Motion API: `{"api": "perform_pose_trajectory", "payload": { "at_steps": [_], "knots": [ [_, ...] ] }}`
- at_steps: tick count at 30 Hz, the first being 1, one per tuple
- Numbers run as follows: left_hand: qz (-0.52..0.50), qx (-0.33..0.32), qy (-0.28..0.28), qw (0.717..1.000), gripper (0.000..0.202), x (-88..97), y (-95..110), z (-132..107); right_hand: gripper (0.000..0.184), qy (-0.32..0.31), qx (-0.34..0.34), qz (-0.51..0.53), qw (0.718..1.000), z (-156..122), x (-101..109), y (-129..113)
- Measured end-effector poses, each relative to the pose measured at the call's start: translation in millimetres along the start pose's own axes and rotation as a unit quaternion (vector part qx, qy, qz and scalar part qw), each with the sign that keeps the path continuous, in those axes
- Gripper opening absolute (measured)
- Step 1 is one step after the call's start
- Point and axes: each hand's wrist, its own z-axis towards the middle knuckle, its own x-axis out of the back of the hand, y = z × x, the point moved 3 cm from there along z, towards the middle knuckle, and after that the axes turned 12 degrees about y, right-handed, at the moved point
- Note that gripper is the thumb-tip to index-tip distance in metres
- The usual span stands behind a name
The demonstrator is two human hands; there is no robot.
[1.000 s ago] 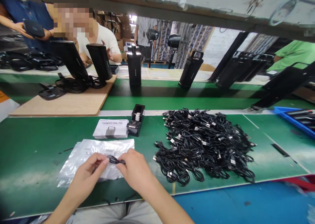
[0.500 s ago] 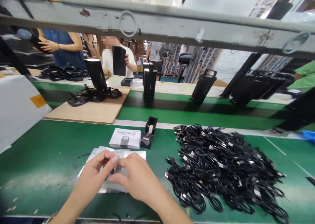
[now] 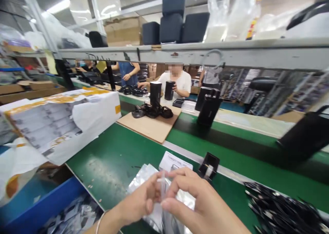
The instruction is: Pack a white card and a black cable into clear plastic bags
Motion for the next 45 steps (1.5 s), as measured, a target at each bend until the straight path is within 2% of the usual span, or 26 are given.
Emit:
{"api": "perform_pose_trajectory", "payload": {
  "at_steps": [1,3,6,9,12,15,16,17,19,20,23,26,29,31,32,35,37,39,41,43,45],
  "knots": [
    [-0.022,0.035,-0.009,0.999,0.083,-2.1,-2,0,0.019,-0.001,0.02,-0.013,1.0,-1,2,2],
    [-0.014,0.065,0.013,0.998,0.069,-5.6,-2,-1,0.017,0.002,0.061,-0.04,0.997,-6,8,3],
    [0.091,0.022,0.092,0.991,0.038,-5.6,7,-3,0.015,0.015,0.085,-0.065,0.994,-15,19,-1],
    [0.169,-0.003,0.147,0.975,0.029,-1.5,12,-1,0.019,0.036,0.055,-0.054,0.996,-21,27,3],
    [0.223,-0.003,0.167,0.96,0.03,0.3,11,5,0.011,0.094,-0.016,0.005,0.995,-29,25,22],
    [0.255,-0.004,0.171,0.952,0.032,-1.1,8,10,0.059,0.133,-0.086,0.085,0.984,-37,6,49],
    [0.262,-0.005,0.172,0.95,0.033,-1.3,7,11,0.062,0.137,-0.101,0.1,0.98,-38,-2,57],
    [0.27,-0.01,0.173,0.947,0.033,-0.9,6,12,0.052,0.144,-0.113,0.111,0.977,-38,-10,64],
    [0.286,-0.031,0.187,0.939,0.03,2.2,5,14,0.022,0.168,-0.13,0.128,0.969,-36,-22,74],
    [0.293,-0.043,0.196,0.935,0.027,4.9,5,15,0.014,0.184,-0.132,0.131,0.965,-34,-25,77],
    [0.314,-0.055,0.215,0.923,0.022,15.7,7,17,0.02,0.207,-0.104,0.113,0.966,-30,-24,79],
    [0.309,-0.021,0.195,0.93,0.021,23.7,10,17,0.022,0.216,-0.049,0.097,0.97,-31,-18,78],
    [0.195,0.031,0.203,0.959,0.034,25.3,14,18,0.032,0.222,0.008,0.077,0.972,-35,-16,79],
    [0.121,0.035,0.208,0.97,0.046,21.7,15,20,0.036,0.224,0.036,0.045,0.973,-37,-17,79],
    [0.115,0.031,0.203,0.972,0.049,18.8,15,21,0.036,0.225,0.046,0.03,0.973,-38,-18,80],
    [0.211,0.036,0.168,0.962,0.042,9.0,6,25,0.034,0.221,0.061,0.004,0.973,-41,-19,79],
    [0.282,0.044,0.163,0.944,0.028,4.8,-2,25,0.028,0.268,0.017,-0.003,0.963,-43,-14,84],
    [0.309,0.035,0.184,0.932,0.028,3.4,-6,25,0.026,0.36,-0.101,-0.016,0.927,-44,-6,98],
    [0.305,0.025,0.21,0.929,0.031,3.7,-8,24,0.032,0.408,-0.226,-0.001,0.885,-43,-2,117],
    [0.293,0.029,0.219,0.93,0.032,4.4,-10,23,0.035,0.384,-0.291,0.046,0.875,-37,-2,132],
    [0.283,0.037,0.219,0.933,0.033,5.2,-12,23,0.032,0.345,-0.308,0.095,0.881,-30,-2,142]
  ]
}}
